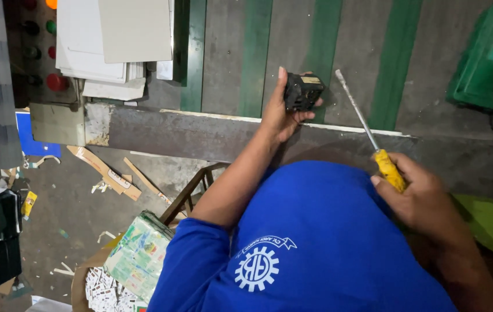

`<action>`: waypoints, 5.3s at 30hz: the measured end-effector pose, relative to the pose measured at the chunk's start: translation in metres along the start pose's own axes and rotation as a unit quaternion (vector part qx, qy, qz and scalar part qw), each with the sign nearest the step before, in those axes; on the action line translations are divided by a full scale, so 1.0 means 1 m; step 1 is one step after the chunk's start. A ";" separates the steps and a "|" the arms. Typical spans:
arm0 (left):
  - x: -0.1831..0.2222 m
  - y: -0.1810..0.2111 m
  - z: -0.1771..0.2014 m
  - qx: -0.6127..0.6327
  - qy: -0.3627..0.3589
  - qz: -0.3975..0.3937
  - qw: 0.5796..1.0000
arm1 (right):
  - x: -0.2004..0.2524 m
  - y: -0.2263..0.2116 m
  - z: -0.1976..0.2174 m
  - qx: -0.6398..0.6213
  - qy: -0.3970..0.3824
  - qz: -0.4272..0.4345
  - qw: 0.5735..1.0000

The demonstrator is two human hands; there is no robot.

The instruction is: Disassembling an electrical component using a screwdriver to extract and coil copper wire.

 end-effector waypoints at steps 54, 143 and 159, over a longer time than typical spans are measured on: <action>0.005 0.001 -0.015 -0.105 0.034 -0.031 0.993 | 0.013 -0.052 -0.001 0.103 -0.008 0.146 0.984; 0.031 -0.015 -0.069 -0.536 0.117 -0.215 0.808 | -0.141 0.104 -0.039 0.057 0.145 0.177 0.972; 0.026 -0.020 -0.054 -0.481 0.096 -0.240 0.838 | -0.099 0.060 -0.018 -0.192 -0.085 -0.034 0.977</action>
Point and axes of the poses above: each hand's wrist, its own x-axis away from the middle knuckle, its own z-axis out of the back of the hand, y = z × x, the point moved 2 cm from there along -x, towards the middle knuckle, and after that the axes turned 7 degrees about -y, right-handed, at the moved point
